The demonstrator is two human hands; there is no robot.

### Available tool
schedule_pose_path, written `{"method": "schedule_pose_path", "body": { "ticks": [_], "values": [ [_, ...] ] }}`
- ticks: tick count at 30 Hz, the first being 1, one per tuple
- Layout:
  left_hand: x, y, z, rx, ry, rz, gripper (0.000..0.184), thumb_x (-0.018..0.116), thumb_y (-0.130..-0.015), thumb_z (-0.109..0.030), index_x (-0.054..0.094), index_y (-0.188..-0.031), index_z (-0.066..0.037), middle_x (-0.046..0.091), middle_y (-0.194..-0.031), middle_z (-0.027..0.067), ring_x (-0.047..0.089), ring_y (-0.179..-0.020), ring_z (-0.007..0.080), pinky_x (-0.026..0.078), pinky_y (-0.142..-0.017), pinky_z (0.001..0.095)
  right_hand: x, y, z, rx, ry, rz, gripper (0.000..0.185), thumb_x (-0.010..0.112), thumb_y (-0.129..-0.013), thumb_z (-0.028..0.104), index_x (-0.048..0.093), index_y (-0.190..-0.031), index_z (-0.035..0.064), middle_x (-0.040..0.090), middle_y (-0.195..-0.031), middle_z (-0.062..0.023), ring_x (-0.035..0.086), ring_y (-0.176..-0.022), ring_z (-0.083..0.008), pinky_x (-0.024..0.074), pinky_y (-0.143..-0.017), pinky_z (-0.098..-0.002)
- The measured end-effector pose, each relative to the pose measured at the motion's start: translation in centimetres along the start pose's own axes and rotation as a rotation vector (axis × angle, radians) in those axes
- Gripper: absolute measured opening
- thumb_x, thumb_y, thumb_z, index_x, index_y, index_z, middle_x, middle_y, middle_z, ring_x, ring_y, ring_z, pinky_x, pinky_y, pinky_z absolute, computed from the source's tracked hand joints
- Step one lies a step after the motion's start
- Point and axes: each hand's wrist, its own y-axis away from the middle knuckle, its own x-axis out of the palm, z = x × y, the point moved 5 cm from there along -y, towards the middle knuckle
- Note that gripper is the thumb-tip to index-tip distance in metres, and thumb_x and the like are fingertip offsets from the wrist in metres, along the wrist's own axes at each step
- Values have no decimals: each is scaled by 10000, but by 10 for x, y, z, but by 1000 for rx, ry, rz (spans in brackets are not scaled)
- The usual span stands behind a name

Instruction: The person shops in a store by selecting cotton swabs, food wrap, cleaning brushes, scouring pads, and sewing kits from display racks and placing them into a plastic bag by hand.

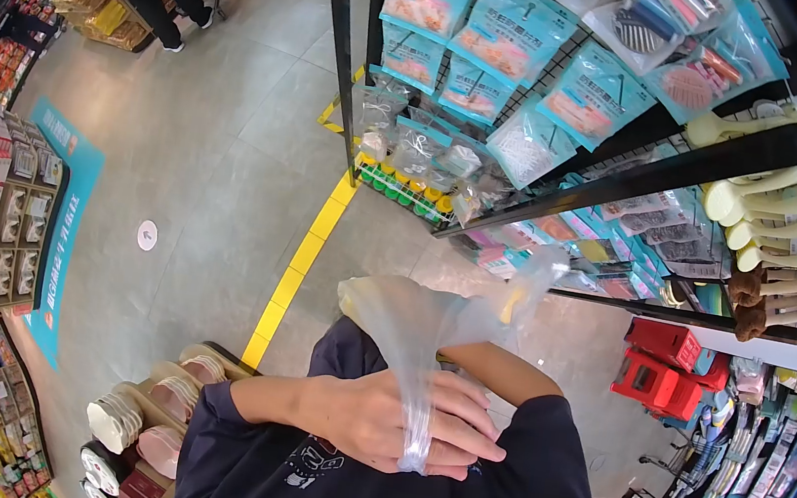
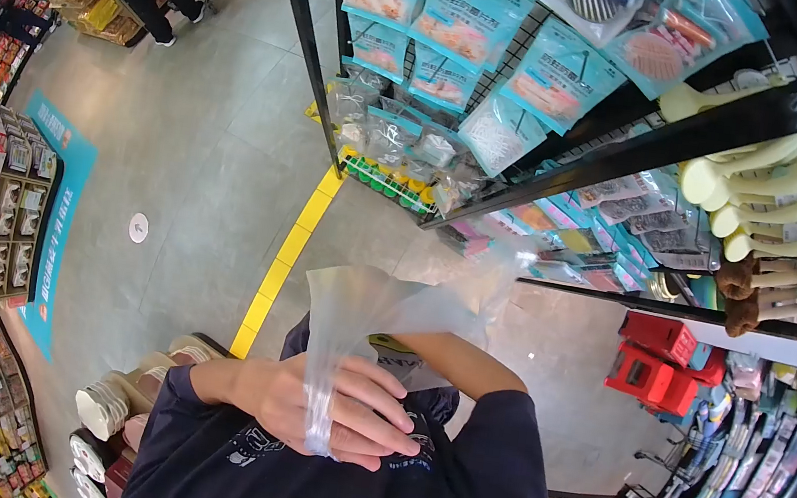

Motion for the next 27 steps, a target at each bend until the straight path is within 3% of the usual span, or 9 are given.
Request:
{"method": "schedule_pose_path", "body": {
  "ticks": [2,4,7,14,24,27],
  "values": [
    [-7,4,-1,-5,8,11,213,680,-744,-98,632,-937,-23,599,-1086,50,568,-970,206,480,-826,357,21,-10,-14,112,-75,74,242,467,-835,141,631,-1004,83,637,-937,-123,626,-820,-219,511,-708,-304],
    [-12,5,-3,-8,28,35,219,677,-746,-95,627,-945,-18,600,-1084,50,568,-969,207,478,-828,359,69,-23,-49,-101,-202,-289,213,489,-840,204,644,-968,133,640,-870,-103,622,-765,-232,499,-680,-329],
    [-13,8,-3,-9,99,58,231,669,-753,-87,615,-964,-7,600,-1082,54,568,-968,211,470,-834,364,59,-15,-40,-62,-333,-453,165,526,-791,170,621,-884,74,624,-817,-128,605,-709,-253,469,-591,-350],
    [-4,13,-8,-9,299,117,237,647,-767,-54,587,-982,26,602,-1060,83,568,-964,227,453,-836,381,75,-40,-24,-72,-371,-506,172,524,-793,178,617,-894,75,624,-818,-130,606,-711,-257,470,-594,-354],
    [-24,34,-18,-49,266,23,190,621,-781,-33,582,-950,46,599,-1029,108,560,-939,257,437,-840,406,91,-127,16,-195,-455,-453,184,522,-796,190,610,-911,77,623,-820,-132,607,-714,-264,473,-597,-361],
    [-34,38,-24,-33,272,-30,174,613,-785,-29,579,-933,57,598,-1008,112,558,-926,260,437,-833,405,103,-117,12,-258,-481,-416,188,522,-798,194,608,-916,78,622,-820,-133,608,-715,-266,474,-598,-363]
  ]
}}
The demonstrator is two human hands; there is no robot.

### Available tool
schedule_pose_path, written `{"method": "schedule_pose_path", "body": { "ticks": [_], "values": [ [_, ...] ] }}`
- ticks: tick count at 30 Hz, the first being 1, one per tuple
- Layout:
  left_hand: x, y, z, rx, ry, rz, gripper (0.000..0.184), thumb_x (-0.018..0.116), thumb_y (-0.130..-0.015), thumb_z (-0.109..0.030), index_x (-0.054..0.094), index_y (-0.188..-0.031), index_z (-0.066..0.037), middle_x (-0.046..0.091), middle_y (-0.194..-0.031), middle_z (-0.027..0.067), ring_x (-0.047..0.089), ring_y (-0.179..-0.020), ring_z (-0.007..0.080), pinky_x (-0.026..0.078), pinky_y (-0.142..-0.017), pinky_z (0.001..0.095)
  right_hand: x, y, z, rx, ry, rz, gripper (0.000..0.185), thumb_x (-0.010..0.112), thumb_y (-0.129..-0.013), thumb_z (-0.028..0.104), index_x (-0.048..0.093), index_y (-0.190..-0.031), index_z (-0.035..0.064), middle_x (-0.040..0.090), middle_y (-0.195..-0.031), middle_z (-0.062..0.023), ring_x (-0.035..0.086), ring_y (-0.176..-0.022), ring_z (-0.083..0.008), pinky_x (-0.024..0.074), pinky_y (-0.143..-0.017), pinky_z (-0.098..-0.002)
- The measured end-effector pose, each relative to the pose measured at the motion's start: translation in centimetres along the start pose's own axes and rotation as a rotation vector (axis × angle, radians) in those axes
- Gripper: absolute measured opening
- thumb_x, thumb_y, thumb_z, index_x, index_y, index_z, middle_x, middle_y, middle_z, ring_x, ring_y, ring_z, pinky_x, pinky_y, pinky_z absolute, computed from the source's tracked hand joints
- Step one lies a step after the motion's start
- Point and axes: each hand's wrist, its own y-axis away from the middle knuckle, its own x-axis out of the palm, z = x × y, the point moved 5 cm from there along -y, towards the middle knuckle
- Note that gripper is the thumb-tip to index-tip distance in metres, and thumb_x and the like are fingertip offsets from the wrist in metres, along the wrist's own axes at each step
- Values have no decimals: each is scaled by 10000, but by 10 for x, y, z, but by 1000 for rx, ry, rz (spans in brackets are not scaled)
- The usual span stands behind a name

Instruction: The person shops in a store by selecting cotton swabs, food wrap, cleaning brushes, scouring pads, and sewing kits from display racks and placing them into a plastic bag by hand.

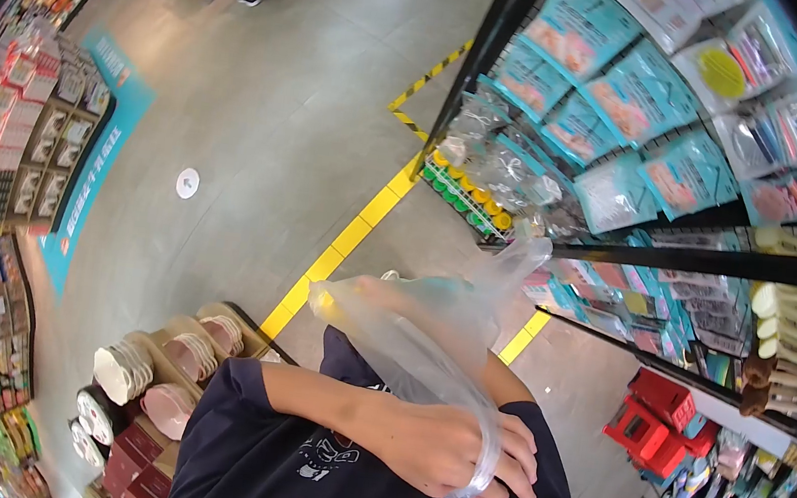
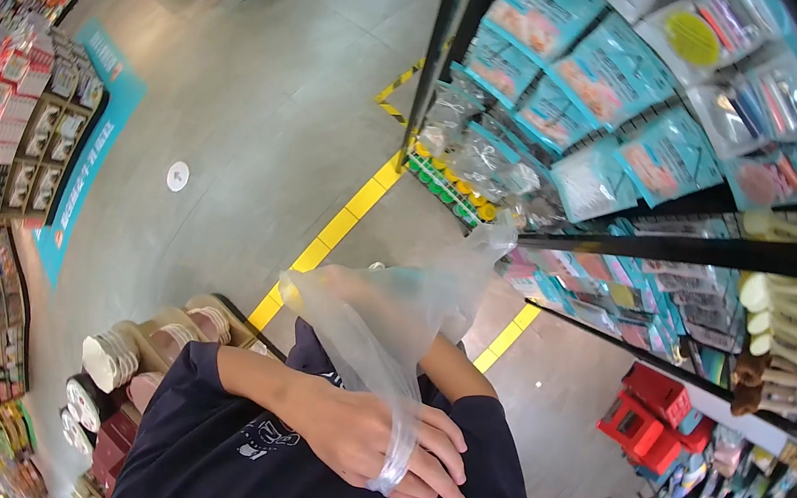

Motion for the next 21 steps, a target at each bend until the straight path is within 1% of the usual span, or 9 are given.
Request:
{"method": "schedule_pose_path", "body": {
  "ticks": [1,3,6,11,12,16,18,20,21],
  "values": [
    [-2,0,-2,-5,31,-2,172,613,-786,-30,578,-929,58,597,-1006,112,556,-926,260,437,-832,404,14,-31,4,-11,-8,9,189,522,-798,195,608,-918,78,622,-820,-134,608,-716,-267,474,-598,-364],
    [-5,2,-5,-6,59,-11,170,612,-787,-32,577,-925,59,596,-1004,112,554,-926,261,437,-831,402,4,-8,-4,-22,-19,18,192,521,-799,198,606,-921,78,622,-821,-134,608,-716,-268,474,-599,-365],
    [-6,4,-6,34,51,-41,170,612,-788,-35,576,-928,54,596,-1005,111,553,-929,260,434,-831,399,9,-5,-8,-22,-23,15,196,520,-800,202,604,-926,79,622,-821,-135,609,-717,-270,475,-600,-367],
    [-6,9,-1,-39,11,-52,192,611,-795,-56,570,-957,39,592,-1026,101,543,-952,249,422,-849,395,13,-11,-19,-20,-32,13,202,519,-801,208,601,-935,80,621,-822,-136,609,-719,-274,476,-602,-370],
    [-8,9,0,-35,12,-58,192,611,-795,-56,570,-957,39,592,-1026,101,543,-952,249,422,-849,395,47,-64,-9,-18,-35,13,204,519,-802,209,600,-937,80,621,-822,-137,609,-719,-274,477,-602,-371],
    [-16,7,5,-38,-125,-95,214,624,-792,-81,576,-974,21,587,-1068,90,539,-970,238,417,-859,387,67,-68,-17,-12,-46,33,209,518,-803,215,598,-944,81,621,-823,-138,610,-720,-277,478,-604,-374],
    [-23,9,11,-43,-174,-125,227,631,-789,-90,578,-983,14,585,-1083,85,539,-974,235,418,-859,384,57,-51,-33,-4,-48,56,212,518,-804,217,596,-947,81,620,-823,-138,610,-721,-278,478,-604,-375],
    [-32,16,18,-69,-241,-217,259,640,-784,-101,577,-1012,3,578,-1112,75,539,-982,226,419,-860,386,61,-45,-46,5,-57,89,215,518,-805,220,595,-950,82,620,-823,-139,611,-722,-280,478,-605,-376],
    [-38,20,24,-108,-292,-247,262,654,-776,-119,590,-1002,-3,591,-1090,66,547,-970,218,424,-843,381,63,-41,-54,8,-62,111,216,517,-805,221,594,-952,82,620,-824,-139,611,-722,-280,479,-606,-377]
  ]
}}
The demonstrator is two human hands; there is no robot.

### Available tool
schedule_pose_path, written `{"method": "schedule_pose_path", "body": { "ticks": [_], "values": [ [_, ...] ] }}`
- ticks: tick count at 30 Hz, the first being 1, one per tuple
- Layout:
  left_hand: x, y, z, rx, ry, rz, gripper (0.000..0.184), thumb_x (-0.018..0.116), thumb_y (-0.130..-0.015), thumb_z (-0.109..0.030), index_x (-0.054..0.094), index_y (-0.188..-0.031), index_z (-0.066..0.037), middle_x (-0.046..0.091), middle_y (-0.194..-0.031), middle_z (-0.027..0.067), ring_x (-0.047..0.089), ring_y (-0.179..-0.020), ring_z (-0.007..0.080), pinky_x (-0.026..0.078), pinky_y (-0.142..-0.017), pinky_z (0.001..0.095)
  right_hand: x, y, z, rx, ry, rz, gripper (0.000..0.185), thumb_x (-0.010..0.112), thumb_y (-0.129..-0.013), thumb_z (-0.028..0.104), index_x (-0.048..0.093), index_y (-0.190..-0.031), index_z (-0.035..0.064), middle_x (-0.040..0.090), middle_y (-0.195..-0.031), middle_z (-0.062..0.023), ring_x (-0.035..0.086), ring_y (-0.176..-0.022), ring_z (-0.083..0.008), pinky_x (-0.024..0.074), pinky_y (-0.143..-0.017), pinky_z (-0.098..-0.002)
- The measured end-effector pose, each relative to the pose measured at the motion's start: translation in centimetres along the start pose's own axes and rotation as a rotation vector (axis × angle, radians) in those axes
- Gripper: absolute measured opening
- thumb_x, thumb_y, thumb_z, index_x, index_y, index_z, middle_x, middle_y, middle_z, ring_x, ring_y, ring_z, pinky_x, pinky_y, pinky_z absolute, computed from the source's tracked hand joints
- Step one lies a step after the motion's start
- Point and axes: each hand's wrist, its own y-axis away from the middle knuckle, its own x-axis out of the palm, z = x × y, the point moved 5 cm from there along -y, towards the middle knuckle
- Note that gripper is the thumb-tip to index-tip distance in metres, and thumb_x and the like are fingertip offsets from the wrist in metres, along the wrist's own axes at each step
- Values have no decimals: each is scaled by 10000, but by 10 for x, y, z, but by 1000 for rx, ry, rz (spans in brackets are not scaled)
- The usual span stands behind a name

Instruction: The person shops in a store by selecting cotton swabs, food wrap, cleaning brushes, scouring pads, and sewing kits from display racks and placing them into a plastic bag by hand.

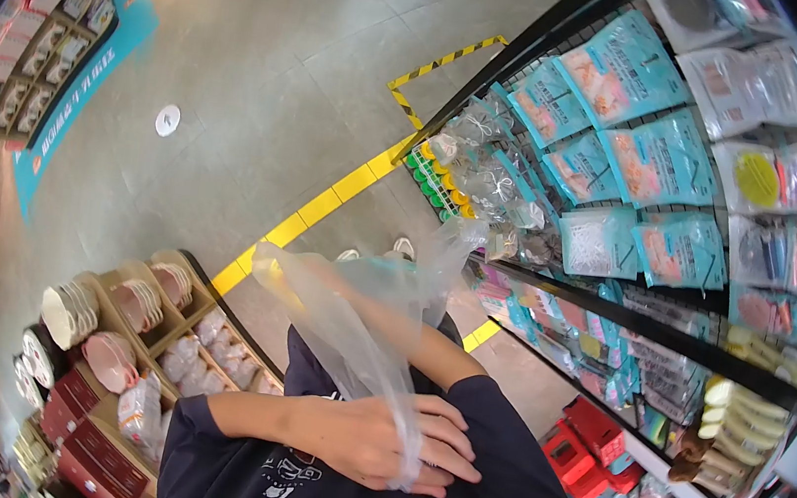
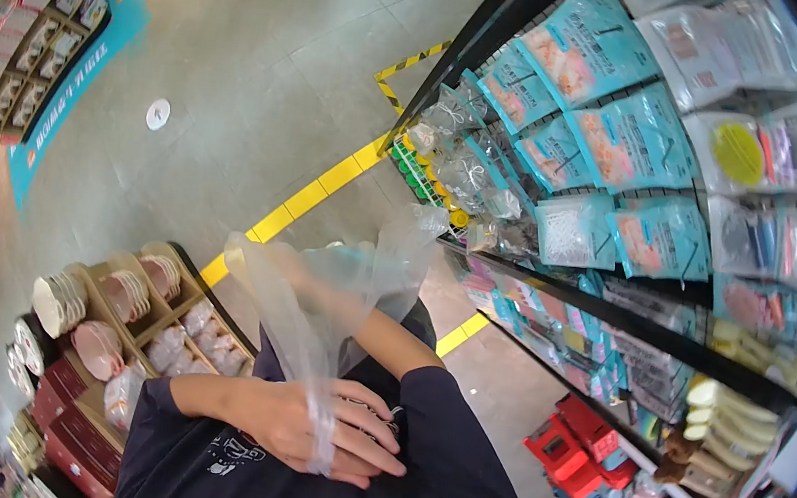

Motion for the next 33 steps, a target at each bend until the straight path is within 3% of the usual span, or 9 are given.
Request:
{"method": "schedule_pose_path", "body": {
  "ticks": [5,7,8,10,16,19,22,29,33],
  "values": [
    [-15,24,61,-249,13,-116,193,686,-744,-133,642,-903,-33,627,-1025,58,582,-901,228,438,-788,363,-12,14,-45,27,-19,168,222,517,-806,226,592,-959,83,620,-824,-140,611,-723,-283,480,-607,-380],
    [-17,46,90,-401,49,-197,136,676,-740,-135,660,-822,-27,631,-988,71,594,-882,246,460,-757,374,-31,17,-58,96,493,645,288,509,-828,283,563,-1001,60,611,-847,-166,616,-777,-306,484,-642,-415],
    [-19,56,103,-488,129,-293,115,682,-730,-108,663,-802,-21,635,-978,91,604,-857,242,472,-734,361,-50,18,-53,96,493,667,288,509,-828,283,563,-1001,60,611,-847,-166,616,-777,-306,484,-642,-415],
    [-15,88,128,-631,393,-511,114,697,-693,-30,666,-798,-1,637,-960,147,623,-794,224,497,-694,315,-99,26,-52,194,447,476,391,551,-804,371,550,-996,30,612,-855,-167,610,-799,-322,482,-674,-429],
    [-14,174,182,-861,556,-993,143,690,-679,34,678,-820,20,628,-906,138,608,-720,155,504,-621,231,-185,67,-114,356,430,509,494,608,-757,432,549,-1000,6,616,-896,-166,608,-783,-317,473,-680,-396],
    [-11,180,202,-844,433,-1001,139,684,-681,39,678,-819,21,622,-911,138,603,-714,149,504,-620,228,-187,91,-206,601,150,396,544,627,-750,451,549,-1000,-26,635,-824,-146,630,-736,-264,483,-634,-356],
    [-1,189,216,-939,453,-1021,127,679,-689,36,677,-815,21,623,-917,140,608,-720,155,512,-624,244,-169,109,-307,1121,-549,110,451,539,-844,426,573,-1002,5,627,-806,-44,616,-679,-112,477,-593,-246],
    [24,254,240,-1103,476,-1142,86,704,-667,11,685,-751,4,636,-856,144,613,-714,170,498,-592,248,-140,86,-503,1260,-878,-204,429,523,-833,485,533,-1011,95,598,-764,-27,592,-652,-145,487,-611,-276],
    [33,280,249,-1016,449,-1338,138,756,-612,-25,687,-729,2,633,-805,159,604,-644,189,484,-569,257,-140,74,-562,1231,-938,-313,391,508,-849,467,527,-987,102,594,-749,-22,583,-626,-135,478,-557,-277]
  ]
}}
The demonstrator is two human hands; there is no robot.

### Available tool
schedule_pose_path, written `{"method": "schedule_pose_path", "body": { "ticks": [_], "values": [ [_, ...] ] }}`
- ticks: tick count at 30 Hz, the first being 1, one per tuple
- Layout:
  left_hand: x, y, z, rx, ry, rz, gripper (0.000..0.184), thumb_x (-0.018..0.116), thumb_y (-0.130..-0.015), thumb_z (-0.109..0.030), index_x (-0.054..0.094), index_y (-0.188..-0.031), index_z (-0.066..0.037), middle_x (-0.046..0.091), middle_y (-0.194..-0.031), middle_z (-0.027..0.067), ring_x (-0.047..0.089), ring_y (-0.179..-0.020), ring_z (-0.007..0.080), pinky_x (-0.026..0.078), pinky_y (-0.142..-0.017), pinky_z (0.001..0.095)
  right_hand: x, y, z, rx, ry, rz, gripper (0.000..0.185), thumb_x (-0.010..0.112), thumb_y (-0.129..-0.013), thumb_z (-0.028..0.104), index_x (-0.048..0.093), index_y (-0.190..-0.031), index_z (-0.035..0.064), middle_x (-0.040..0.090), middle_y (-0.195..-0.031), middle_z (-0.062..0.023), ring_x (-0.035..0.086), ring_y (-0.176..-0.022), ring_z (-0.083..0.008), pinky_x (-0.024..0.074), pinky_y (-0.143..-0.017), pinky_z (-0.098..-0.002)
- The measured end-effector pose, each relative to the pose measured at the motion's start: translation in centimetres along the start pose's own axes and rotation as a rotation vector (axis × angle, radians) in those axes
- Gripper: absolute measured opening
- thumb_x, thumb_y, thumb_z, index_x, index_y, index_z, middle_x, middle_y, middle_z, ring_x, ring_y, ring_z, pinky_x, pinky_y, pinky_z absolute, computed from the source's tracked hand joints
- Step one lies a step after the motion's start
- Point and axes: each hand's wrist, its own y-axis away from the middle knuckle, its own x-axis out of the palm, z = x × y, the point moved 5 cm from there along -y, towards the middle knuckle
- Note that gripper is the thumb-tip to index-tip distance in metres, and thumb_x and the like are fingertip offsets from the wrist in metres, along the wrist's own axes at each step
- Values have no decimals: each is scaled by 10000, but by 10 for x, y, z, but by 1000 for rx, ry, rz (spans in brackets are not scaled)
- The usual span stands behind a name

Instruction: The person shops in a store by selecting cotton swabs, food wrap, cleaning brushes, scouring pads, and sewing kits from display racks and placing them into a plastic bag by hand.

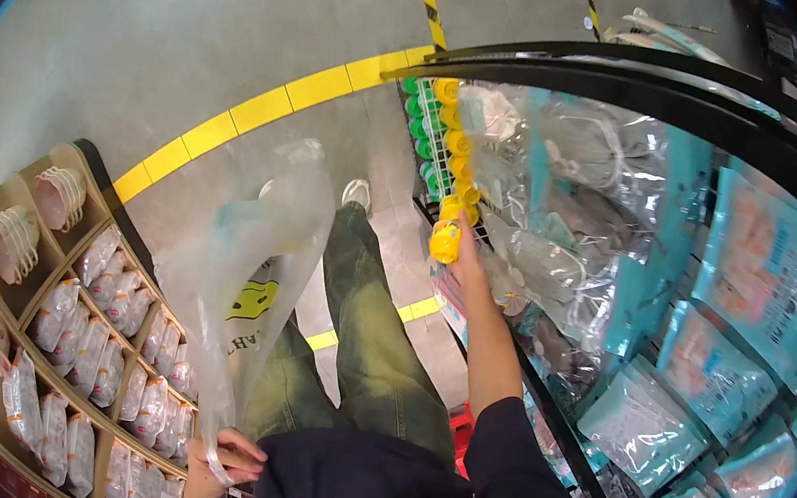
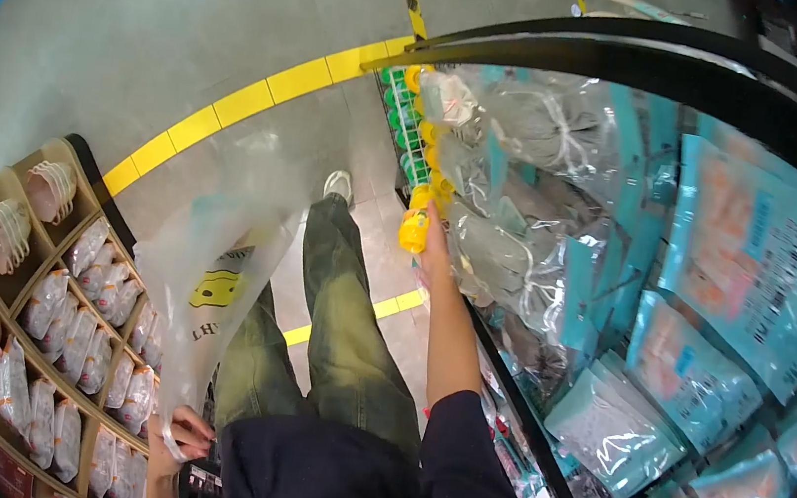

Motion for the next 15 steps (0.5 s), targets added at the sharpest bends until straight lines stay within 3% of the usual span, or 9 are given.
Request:
{"method": "schedule_pose_path", "body": {
  "ticks": [5,7,10,11,12,14,15],
  "values": [
    [-4,-7,15,-66,34,-57,138,767,-606,-37,690,-719,-17,634,-792,152,598,-639,174,470,-561,244,-37,-44,0,11,-219,-132,468,445,-847,534,505,-1026,106,578,-843,-91,571,-723,-269,483,-650,-409],
    [-1,-8,14,-160,38,-101,144,797,-590,-107,677,-647,-50,615,-731,132,564,-599,152,449,-547,226,-45,-51,1,34,-281,-73,473,438,-845,540,501,-1038,114,574,-851,-95,565,-733,-280,480,-664,-422],
    [3,-9,7,-146,57,-123,137,793,-592,-101,673,-637,-53,611,-725,120,566,-599,156,459,-554,235,-57,-65,-1,123,-411,-39,483,436,-842,542,494,-1051,110,567,-872,-97,555,-747,-288,478,-676,-417],
    [-3,-6,11,-3,-42,-66,137,794,-596,-105,672,-630,-53,604,-720,113,575,-606,164,476,-570,242,-60,-72,0,82,-396,-30,484,437,-843,540,494,-1048,106,565,-877,-104,553,-754,-287,478,-673,-415],
    [-2,0,24,-5,-45,-66,137,794,-596,-105,672,-630,-53,604,-720,113,575,-606,164,476,-570,242,-65,-79,0,43,-380,-23,485,438,-843,539,495,-1045,102,564,-882,-111,551,-760,-286,478,-671,-413],
    [-5,7,31,203,71,-245,133,790,-605,-104,669,-615,-50,602,-721,108,584,-619,170,488,-588,246,-71,-91,5,2,-362,-44,509,462,-821,555,499,-1041,98,563,-884,-128,548,-762,-293,478,-675,-419],
    [-6,9,36,199,68,-248,133,790,-605,-104,669,-615,-50,602,-721,108,584,-619,170,488,-588,246,-73,-96,6,3,-379,-19,526,476,-806,566,500,-1042,97,564,-894,-139,548,-772,-300,478,-685,-425]
  ]
}}
